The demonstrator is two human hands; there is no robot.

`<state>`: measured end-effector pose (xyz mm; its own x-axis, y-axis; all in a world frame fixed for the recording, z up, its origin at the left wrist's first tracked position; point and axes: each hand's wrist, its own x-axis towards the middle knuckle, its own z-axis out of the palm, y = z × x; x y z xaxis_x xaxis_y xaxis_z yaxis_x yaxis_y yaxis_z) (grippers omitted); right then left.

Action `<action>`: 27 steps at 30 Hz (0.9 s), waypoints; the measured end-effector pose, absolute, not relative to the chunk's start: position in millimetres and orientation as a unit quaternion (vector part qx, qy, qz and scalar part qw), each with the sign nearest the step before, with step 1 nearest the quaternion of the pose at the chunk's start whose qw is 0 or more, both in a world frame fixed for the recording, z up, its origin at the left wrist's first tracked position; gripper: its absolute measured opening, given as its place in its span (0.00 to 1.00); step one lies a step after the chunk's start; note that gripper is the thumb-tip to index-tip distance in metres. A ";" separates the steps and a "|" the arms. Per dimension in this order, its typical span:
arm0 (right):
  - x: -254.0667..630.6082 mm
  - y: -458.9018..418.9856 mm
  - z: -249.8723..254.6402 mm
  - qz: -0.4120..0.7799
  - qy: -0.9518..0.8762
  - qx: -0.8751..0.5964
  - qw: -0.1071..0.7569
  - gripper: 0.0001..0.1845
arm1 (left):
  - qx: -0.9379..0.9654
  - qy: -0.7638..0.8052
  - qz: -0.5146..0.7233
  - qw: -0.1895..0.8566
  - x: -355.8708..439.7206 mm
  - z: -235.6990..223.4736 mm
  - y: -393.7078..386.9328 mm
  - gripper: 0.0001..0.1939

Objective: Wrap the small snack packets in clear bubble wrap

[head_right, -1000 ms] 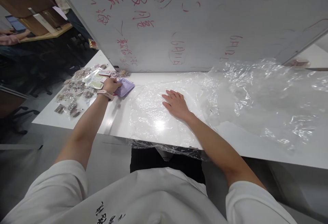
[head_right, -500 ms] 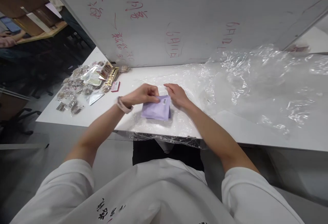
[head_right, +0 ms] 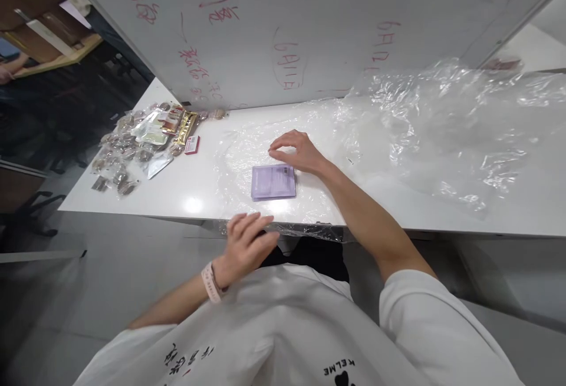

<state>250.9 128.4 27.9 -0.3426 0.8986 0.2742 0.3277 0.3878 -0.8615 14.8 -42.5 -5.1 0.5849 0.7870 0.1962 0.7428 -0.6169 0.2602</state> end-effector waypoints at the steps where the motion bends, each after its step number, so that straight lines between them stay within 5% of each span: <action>1: 249.4 124.7 31.5 0.350 -0.758 -0.396 0.382 0.13 | 0.886 0.441 0.128 0.060 13.1 -22.9 -55.6 0.16; 6: 244.7 119.9 25.3 0.380 -0.815 -0.331 0.285 0.13 | 0.837 0.531 0.135 0.008 8.4 -69.7 -60.8 0.21; 16: 247.3 128.0 8.9 0.453 -0.793 -0.321 0.253 0.13 | 0.859 0.389 0.332 -0.024 22.8 16.3 25.8 0.09; 22: 246.6 129.7 7.0 0.450 -0.790 -0.333 0.250 0.10 | 0.829 0.477 0.252 0.151 45.1 14.7 78.5 0.05; 27: 254.7 114.8 34.2 0.430 -0.794 -0.363 0.232 0.17 | 0.795 0.482 0.298 0.216 45.1 6.3 75.0 0.05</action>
